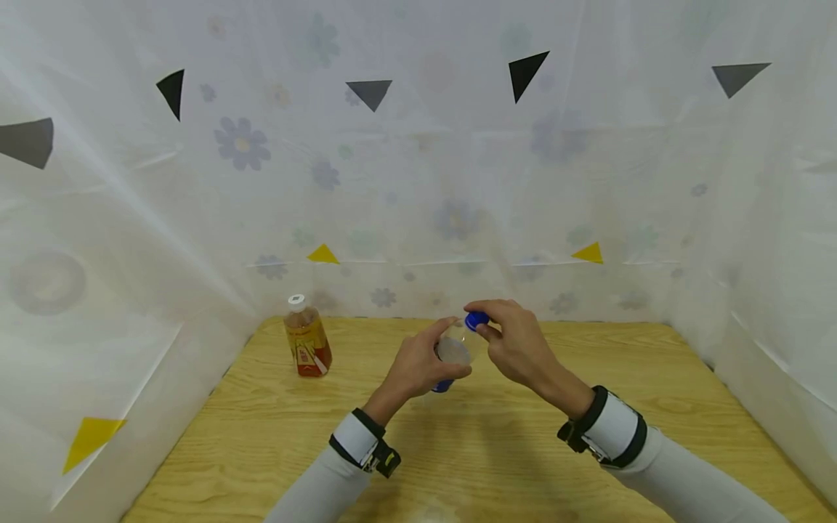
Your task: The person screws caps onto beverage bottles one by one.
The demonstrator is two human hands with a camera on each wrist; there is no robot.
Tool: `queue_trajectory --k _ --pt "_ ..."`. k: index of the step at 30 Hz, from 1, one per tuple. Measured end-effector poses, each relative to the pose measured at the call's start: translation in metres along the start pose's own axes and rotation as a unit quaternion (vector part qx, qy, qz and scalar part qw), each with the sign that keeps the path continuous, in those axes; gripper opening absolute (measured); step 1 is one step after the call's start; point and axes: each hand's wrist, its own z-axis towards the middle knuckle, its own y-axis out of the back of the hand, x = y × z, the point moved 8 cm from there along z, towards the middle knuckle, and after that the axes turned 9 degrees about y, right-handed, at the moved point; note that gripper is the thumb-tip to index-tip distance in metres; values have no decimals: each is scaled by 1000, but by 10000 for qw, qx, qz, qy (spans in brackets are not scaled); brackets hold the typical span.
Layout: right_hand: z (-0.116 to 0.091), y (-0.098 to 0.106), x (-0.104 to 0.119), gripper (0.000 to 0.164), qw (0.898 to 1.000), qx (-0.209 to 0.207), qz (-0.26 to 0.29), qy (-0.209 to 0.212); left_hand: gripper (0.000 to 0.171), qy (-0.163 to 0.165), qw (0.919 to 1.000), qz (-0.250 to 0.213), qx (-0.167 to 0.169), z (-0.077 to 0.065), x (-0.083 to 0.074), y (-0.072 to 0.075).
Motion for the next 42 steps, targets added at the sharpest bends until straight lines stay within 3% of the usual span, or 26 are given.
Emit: queue_trajectory --k 11,24,42 --pt "-1 1 1 31 9999 -102 -82 26 78 -72 10000 -13 -60 -1 0 0" --pt "-1 1 1 24 9985 -508 -185 93 78 -134 9999 -6 -105 -2 1 1" --pt "-3 2 1 23 9977 -651 -147 127 78 -175 9998 11 -102 -2 2 0"
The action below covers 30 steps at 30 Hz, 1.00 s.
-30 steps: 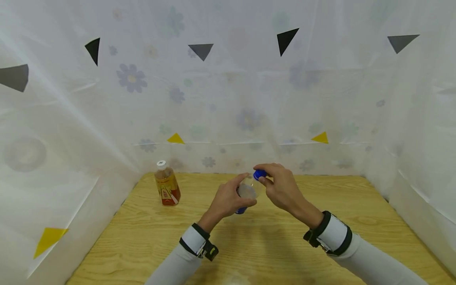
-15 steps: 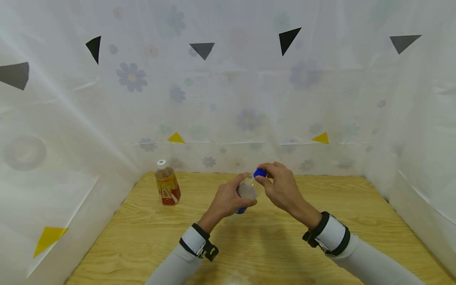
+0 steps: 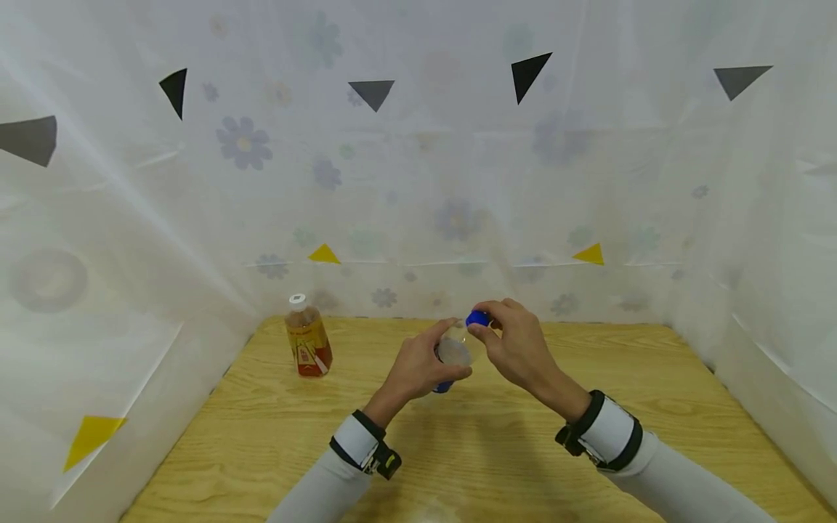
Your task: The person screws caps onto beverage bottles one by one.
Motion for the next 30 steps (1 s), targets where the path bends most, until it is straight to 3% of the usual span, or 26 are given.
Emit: queue_trajectory --k 22,30 --pt "-2 0 -5 28 9998 3 146 -164 78 -6 10000 -35 67 0 -3 1" --pt "-4 -4 -8 64 9945 791 17 -693 78 -58 9999 -56 102 -1 -1 1"
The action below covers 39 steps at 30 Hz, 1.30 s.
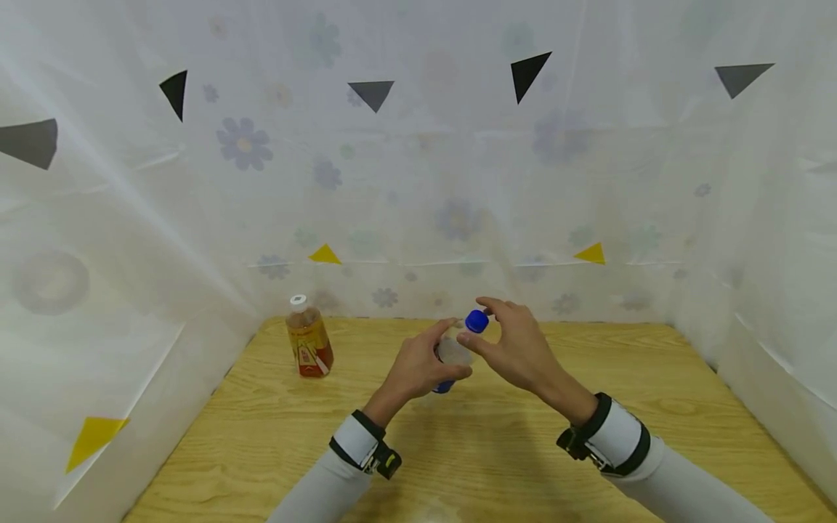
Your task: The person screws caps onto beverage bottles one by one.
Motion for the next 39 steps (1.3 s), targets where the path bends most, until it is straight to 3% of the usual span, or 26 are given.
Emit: queue_trajectory --k 5,14,23,30,39 --pt "0 3 3 64 9999 119 85 28 76 -17 10000 -14 -26 -1 -1 -1" --pt "-2 3 9 46 9992 -142 31 372 79 58 10000 -14 -56 0 3 0" --pt "-1 0 9 48 9982 -211 219 519 80 130 9999 -65 -19 1 6 0" --pt "-2 -2 6 41 9973 -307 432 509 80 102 9999 -65 33 1 4 0" --pt "-1 0 8 37 9963 -440 309 673 79 131 9999 -57 49 1 3 0"
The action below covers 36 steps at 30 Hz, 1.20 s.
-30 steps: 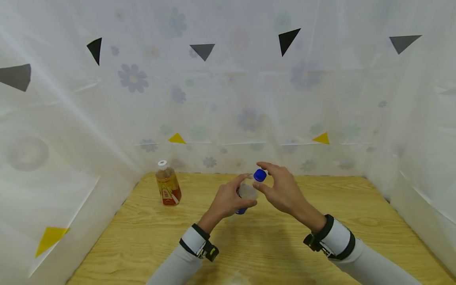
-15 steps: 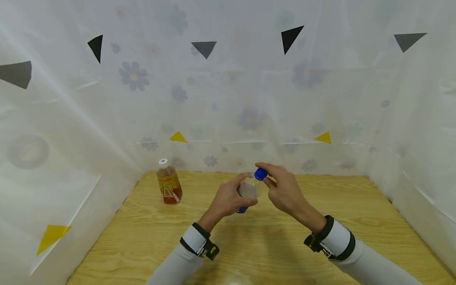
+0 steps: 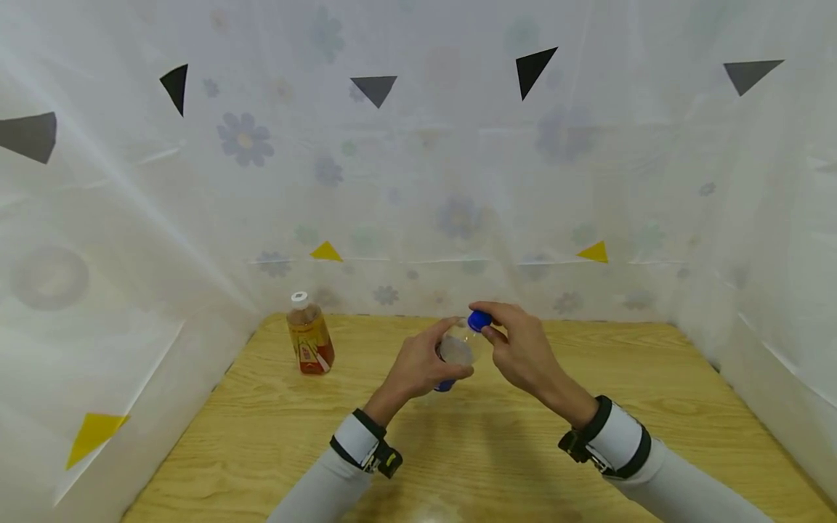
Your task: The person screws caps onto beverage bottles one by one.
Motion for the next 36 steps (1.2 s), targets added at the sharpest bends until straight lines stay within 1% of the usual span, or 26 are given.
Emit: queue_trajectory --k 11,15,22,27,36 --pt "-1 0 -1 33 10000 -92 -12 -14 79 -27 10000 20 -32 -1 0 1" --pt "-1 1 -2 31 9998 -193 -17 -20 79 -63 10000 6 -39 -1 0 1" --pt "-2 2 -3 23 9988 -457 -169 12 79 1 10000 44 -40 -2 1 0" --pt "-5 3 -7 25 9979 -639 -128 -68 79 16 10000 12 -42 -3 1 -1" --pt "-6 3 -12 24 9969 -772 -12 -118 79 22 10000 -57 -8 -2 1 -1"
